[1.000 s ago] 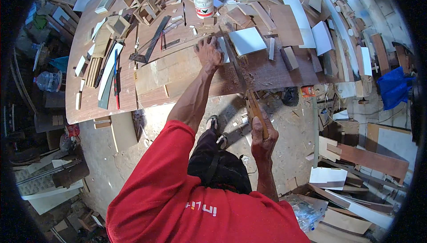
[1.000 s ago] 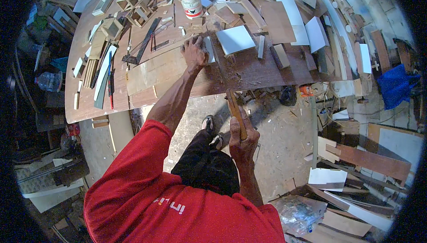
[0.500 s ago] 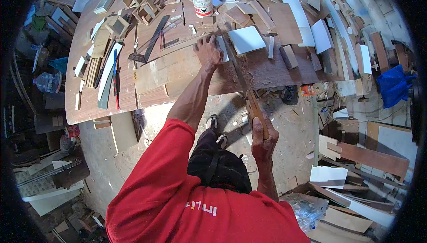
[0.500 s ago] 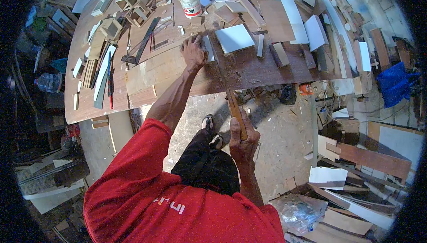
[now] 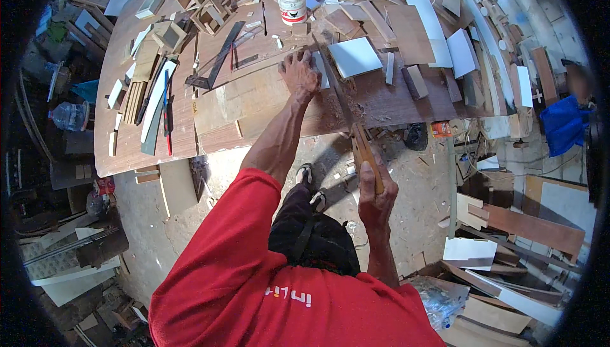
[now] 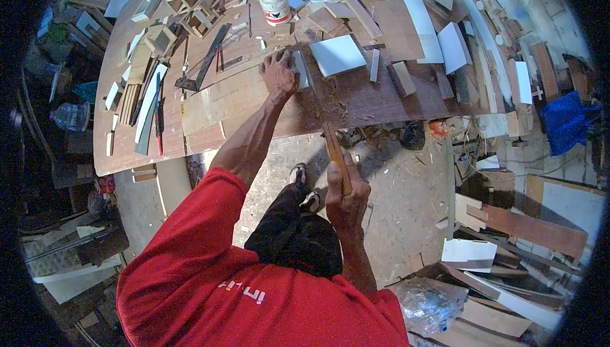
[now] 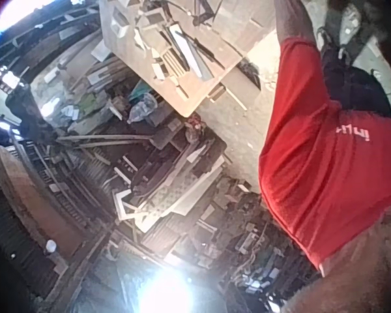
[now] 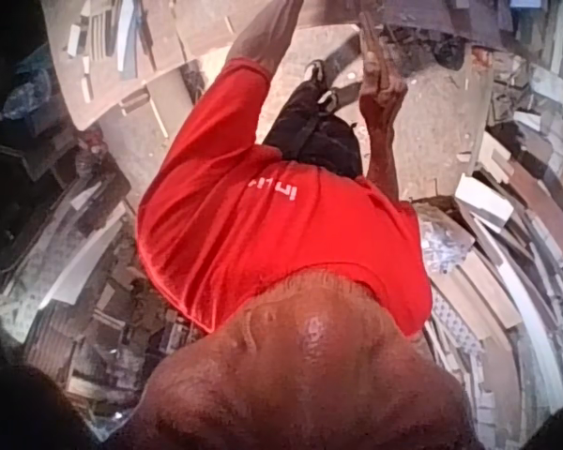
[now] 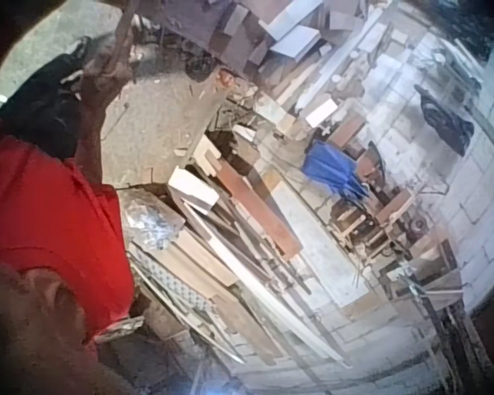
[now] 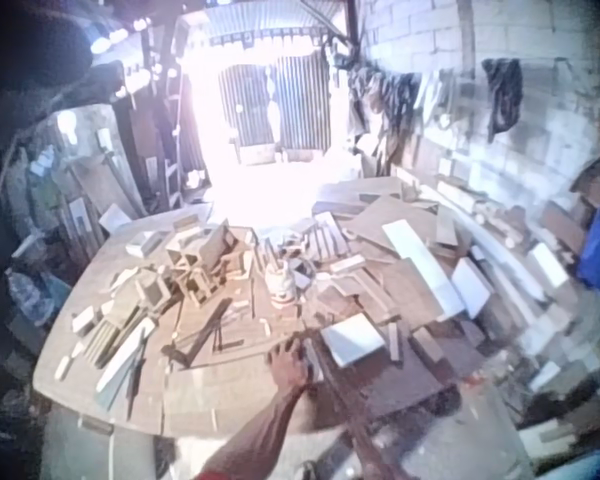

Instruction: The person saws a piece of wood with a hand saw, sands the wooden piece with a sanding block, and fits the wooden pieces together by hand.

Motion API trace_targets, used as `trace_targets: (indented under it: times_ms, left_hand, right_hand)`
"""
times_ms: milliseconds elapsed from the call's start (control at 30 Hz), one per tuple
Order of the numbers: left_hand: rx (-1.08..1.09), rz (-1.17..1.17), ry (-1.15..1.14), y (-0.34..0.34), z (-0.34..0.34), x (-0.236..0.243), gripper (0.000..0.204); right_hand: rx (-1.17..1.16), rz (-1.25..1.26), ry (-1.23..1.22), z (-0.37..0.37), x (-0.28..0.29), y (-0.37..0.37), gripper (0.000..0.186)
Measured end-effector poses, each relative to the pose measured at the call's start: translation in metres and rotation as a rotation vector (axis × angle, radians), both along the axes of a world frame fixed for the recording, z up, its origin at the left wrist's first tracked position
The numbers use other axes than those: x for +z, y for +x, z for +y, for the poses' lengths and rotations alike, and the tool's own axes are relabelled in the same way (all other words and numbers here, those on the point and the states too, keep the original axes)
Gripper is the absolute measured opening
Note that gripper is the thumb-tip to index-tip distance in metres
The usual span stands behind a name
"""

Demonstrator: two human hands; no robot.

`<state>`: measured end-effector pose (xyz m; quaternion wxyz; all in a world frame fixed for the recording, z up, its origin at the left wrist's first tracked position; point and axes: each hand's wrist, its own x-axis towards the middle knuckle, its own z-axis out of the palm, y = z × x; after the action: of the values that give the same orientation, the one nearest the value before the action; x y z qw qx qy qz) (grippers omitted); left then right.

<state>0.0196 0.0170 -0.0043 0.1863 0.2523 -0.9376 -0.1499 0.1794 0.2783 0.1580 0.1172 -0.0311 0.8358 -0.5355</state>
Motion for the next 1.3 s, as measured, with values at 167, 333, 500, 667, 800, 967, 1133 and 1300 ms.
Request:
trace_targets:
  times_ms: [167,333,500,667,800,967,1133,1300]
  left_hand:
    - [-0.027,0.028,0.005,0.001,0.004,0.002,0.062]
    - [-0.030,-0.011,0.026,0.000,0.003,0.006,0.062]
    - [-0.028,0.035,0.008,0.001,0.000,0.005,0.063]
    - [-0.063,0.036,0.049,-0.003,0.007,0.009,0.063]
    - [-0.025,0.146,0.016,-0.002,-0.006,-0.004,0.052]
    - [-0.076,0.080,0.071,-0.005,0.010,0.010,0.046]
    - [-0.040,0.176,0.013,-0.002,-0.008,-0.004,0.047]
    - [-0.102,0.198,0.065,-0.001,0.010,-0.002,0.047]
  right_hand:
    - [0.013,0.223,0.000,-0.006,-0.003,-0.005,0.041]
    - [0.033,0.041,-0.003,-0.003,0.000,-0.013,0.042]
    - [0.035,0.097,-0.019,0.000,0.008,-0.004,0.042]
    - [0.063,0.254,-0.015,-0.001,-0.012,-0.024,0.043]
    - [0.026,0.042,-0.028,0.006,0.005,0.002,0.043]
    - [0.030,0.124,0.017,-0.009,-0.008,-0.022,0.042]
    - [0.009,0.109,-0.054,0.008,-0.007,0.009,0.045]
    - [0.021,0.304,-0.017,-0.010,-0.027,-0.023,0.043]
